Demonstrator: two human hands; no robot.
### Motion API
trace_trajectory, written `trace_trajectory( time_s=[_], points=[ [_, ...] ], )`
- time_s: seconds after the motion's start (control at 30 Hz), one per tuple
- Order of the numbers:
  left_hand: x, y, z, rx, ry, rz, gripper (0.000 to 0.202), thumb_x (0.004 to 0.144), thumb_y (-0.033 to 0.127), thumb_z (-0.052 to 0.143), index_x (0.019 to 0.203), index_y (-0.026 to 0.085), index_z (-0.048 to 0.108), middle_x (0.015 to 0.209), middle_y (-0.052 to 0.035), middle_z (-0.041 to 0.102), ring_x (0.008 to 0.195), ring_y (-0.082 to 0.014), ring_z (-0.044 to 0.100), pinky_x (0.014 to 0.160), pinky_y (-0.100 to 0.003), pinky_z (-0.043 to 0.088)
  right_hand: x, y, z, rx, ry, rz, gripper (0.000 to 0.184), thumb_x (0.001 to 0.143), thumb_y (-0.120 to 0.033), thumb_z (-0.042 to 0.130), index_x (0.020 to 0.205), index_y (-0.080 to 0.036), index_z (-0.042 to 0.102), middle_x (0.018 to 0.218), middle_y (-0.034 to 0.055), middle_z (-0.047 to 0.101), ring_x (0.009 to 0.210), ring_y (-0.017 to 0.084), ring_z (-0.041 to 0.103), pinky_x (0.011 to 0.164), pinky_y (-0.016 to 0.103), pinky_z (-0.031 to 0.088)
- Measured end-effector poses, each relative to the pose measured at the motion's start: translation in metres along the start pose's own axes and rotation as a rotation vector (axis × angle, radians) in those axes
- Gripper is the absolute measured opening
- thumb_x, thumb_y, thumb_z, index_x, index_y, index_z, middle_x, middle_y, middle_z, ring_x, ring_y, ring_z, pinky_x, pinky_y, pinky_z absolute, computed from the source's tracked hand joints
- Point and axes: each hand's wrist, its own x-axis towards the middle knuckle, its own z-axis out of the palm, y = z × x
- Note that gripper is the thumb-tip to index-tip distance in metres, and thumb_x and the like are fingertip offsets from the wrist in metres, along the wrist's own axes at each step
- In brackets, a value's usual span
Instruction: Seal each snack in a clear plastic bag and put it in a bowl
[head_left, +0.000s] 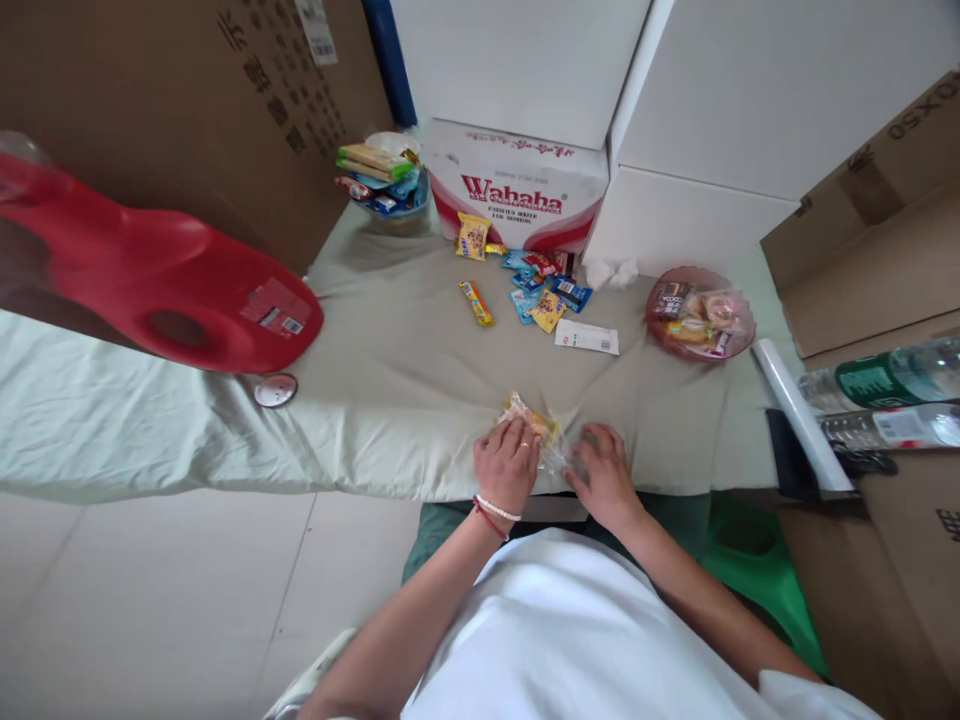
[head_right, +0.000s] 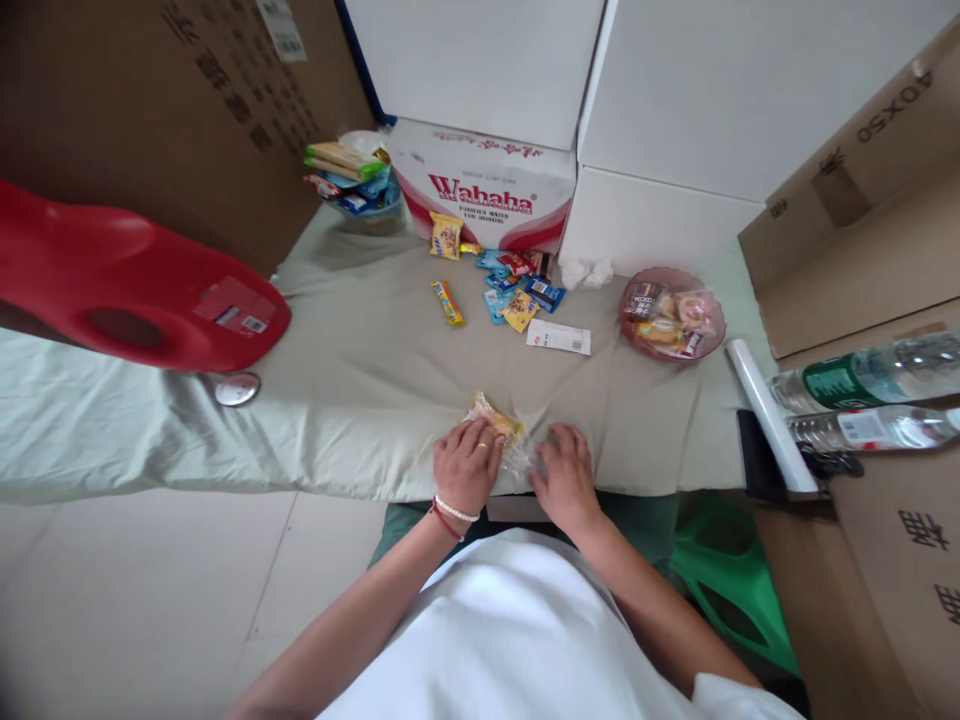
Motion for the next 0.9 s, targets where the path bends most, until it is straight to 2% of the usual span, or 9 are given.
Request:
trace_trajectory(
  time_s=[0.1, 0.2, 0.27, 0.37, 0.47, 0.53, 0.67, 0.77, 0.9],
  points=[
    [-0.005, -0.003, -0.002, -0.001, -0.026, 0.029, 0.025, 0.101, 0.023, 0.057, 0.12, 0.021, 0.075, 0.131, -0.012, 0.076, 0.12, -0.0282, 0.07, 0.093, -0.045, 0.043, 0.011, -0.011, -0.015, 0.158, -0.054, 0.017, 0.013, 0.099, -0.024, 0.056, 0.106, -0.022, 0.066, 0.125, 0.0155, 0.065, 0.114, 0.029, 0.064, 0.099, 0.045, 0.054],
    [-0.01, -0.003, -0.004, -0.013, -0.077, 0.066, 0.035, 0.1, 0.016, 0.054, 0.13, 0.02, 0.07, 0.142, -0.0139, 0.07, 0.132, -0.029, 0.064, 0.104, -0.049, 0.041, 0.043, -0.034, -0.019, 0.206, -0.091, 0.021, 0.014, 0.102, -0.026, 0.053, 0.107, -0.024, 0.066, 0.101, 0.0086, 0.069, 0.094, 0.024, 0.068, 0.087, 0.036, 0.055],
    [-0.012, -0.002, -0.004, 0.001, -0.114, 0.09, 0.04, 0.099, 0.015, 0.052, 0.135, 0.02, 0.068, 0.147, -0.0152, 0.067, 0.139, -0.0295, 0.06, 0.113, -0.054, 0.035, 0.07, -0.055, -0.01, 0.144, -0.14, -0.009, 0.016, 0.101, -0.023, 0.053, 0.107, -0.023, 0.068, 0.102, 0.0085, 0.069, 0.096, 0.023, 0.067, 0.089, 0.034, 0.053],
    [-0.013, -0.003, -0.01, 0.009, -0.175, 0.11, 0.043, 0.097, 0.014, 0.054, 0.138, 0.019, 0.066, 0.15, -0.0173, 0.063, 0.145, -0.0314, 0.054, 0.123, -0.061, 0.023, 0.102, -0.081, 0.011, -0.007, -0.284, 0.005, 0.022, 0.102, -0.017, 0.049, 0.113, -0.02, 0.069, 0.11, 0.0107, 0.068, 0.094, 0.022, 0.066, 0.085, 0.032, 0.05],
    [-0.016, -0.014, -0.025, -0.062, -0.166, 0.11, 0.041, 0.093, 0.012, 0.055, 0.131, 0.019, 0.068, 0.15, -0.0156, 0.064, 0.148, -0.0319, 0.051, 0.128, -0.063, 0.016, 0.111, -0.092, 0.026, -0.131, -0.348, -0.044, 0.026, 0.106, -0.019, 0.045, 0.117, -0.018, 0.068, 0.115, 0.0126, 0.065, 0.096, 0.023, 0.064, 0.084, 0.034, 0.049],
    [-0.023, -0.029, -0.036, -0.133, -0.105, 0.1, 0.038, 0.092, 0.01, 0.054, 0.125, 0.021, 0.07, 0.14, -0.011, 0.072, 0.145, -0.0299, 0.054, 0.129, -0.062, 0.018, 0.106, -0.092, 0.029, -0.204, -0.301, -0.134, 0.029, 0.108, -0.031, 0.048, 0.125, -0.016, 0.065, 0.12, 0.0153, 0.063, 0.107, 0.028, 0.06, 0.089, 0.038, 0.048],
    [-0.043, -0.06, -0.043, -0.164, -0.021, 0.018, 0.027, 0.092, 0.009, 0.054, 0.104, 0.025, 0.073, 0.111, -0.0042, 0.081, 0.129, -0.028, 0.066, 0.123, -0.056, 0.033, 0.097, -0.093, 0.031, -0.339, -0.257, -0.235, 0.056, 0.101, -0.053, 0.061, 0.139, -0.012, 0.055, 0.124, 0.0195, 0.062, 0.114, 0.033, 0.054, 0.09, 0.044, 0.049],
    [-0.05, -0.074, -0.037, -0.136, 0.004, -0.033, 0.021, 0.092, 0.011, 0.056, 0.095, 0.024, 0.072, 0.105, -0.0041, 0.08, 0.123, -0.0292, 0.068, 0.117, -0.055, 0.039, 0.106, -0.098, 0.032, -0.367, -0.285, -0.198, 0.047, 0.097, -0.052, 0.068, 0.127, -0.017, 0.061, 0.122, 0.017, 0.063, 0.111, 0.031, 0.055, 0.084, 0.04, 0.051],
    [-0.044, -0.079, -0.03, -0.139, 0.054, -0.044, 0.019, 0.092, 0.011, 0.057, 0.096, 0.023, 0.071, 0.107, -0.0062, 0.08, 0.123, -0.03, 0.068, 0.115, -0.056, 0.042, 0.117, -0.102, 0.019, -0.361, -0.293, -0.177, 0.027, 0.099, -0.036, 0.067, 0.12, -0.019, 0.065, 0.12, 0.0152, 0.065, 0.111, 0.03, 0.058, 0.086, 0.039, 0.053]
  ],
)
